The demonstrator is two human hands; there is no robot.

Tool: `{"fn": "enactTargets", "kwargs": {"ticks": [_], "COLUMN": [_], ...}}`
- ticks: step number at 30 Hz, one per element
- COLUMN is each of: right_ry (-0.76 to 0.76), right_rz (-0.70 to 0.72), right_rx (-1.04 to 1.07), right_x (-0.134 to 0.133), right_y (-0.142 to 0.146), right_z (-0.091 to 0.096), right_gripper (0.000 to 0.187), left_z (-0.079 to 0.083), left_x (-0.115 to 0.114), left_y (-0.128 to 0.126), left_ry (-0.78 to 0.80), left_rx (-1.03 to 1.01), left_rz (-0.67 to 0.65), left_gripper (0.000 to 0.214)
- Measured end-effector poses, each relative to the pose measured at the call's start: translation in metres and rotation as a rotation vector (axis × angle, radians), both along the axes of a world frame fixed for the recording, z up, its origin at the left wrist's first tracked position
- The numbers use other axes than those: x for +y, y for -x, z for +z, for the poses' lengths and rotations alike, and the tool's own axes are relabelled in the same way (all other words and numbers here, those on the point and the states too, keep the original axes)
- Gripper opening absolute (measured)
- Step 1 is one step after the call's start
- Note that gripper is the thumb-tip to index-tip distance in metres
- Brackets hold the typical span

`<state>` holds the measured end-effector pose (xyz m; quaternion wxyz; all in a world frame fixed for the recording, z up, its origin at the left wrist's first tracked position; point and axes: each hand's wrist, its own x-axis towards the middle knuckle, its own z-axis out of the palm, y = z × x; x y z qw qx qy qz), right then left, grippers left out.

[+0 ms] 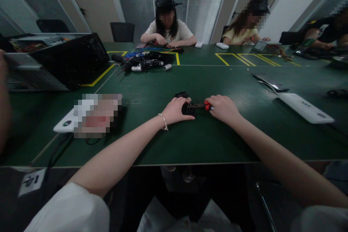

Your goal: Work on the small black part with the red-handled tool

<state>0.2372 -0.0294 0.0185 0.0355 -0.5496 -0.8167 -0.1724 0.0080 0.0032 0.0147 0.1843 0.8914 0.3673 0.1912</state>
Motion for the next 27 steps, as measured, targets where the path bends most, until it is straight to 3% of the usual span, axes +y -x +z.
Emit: {"fn": "enactTargets", "kwargs": {"ticks": [8,18,27], "right_ry": [-0.055,0.058,-0.037], "right_rz": [0.029,-0.03,0.029], "right_rx": [-0.025,0.02,-0.012], "right_x": [-0.0013,0.0021,0.0005], "right_y": [-0.0013,-0.0007,-0.0029], "right_z": [0.0005,-0.003,-0.0013], "right_gripper": [0.03,0.029,0.031], "left_z": [0.0008,-0.0018,-0.0013], "left_x": [-0.0008,-0.0002,-0.0002], "left_y": [0.0001,-0.0003,-0.0003], "left_ry": [0.008,-0.016,-0.022], "left_rx": [-0.006,-0.006,0.003], "left_rz": [-0.003,0.002,-0.004], "left_gripper": [0.057,0.057,0.056]}}
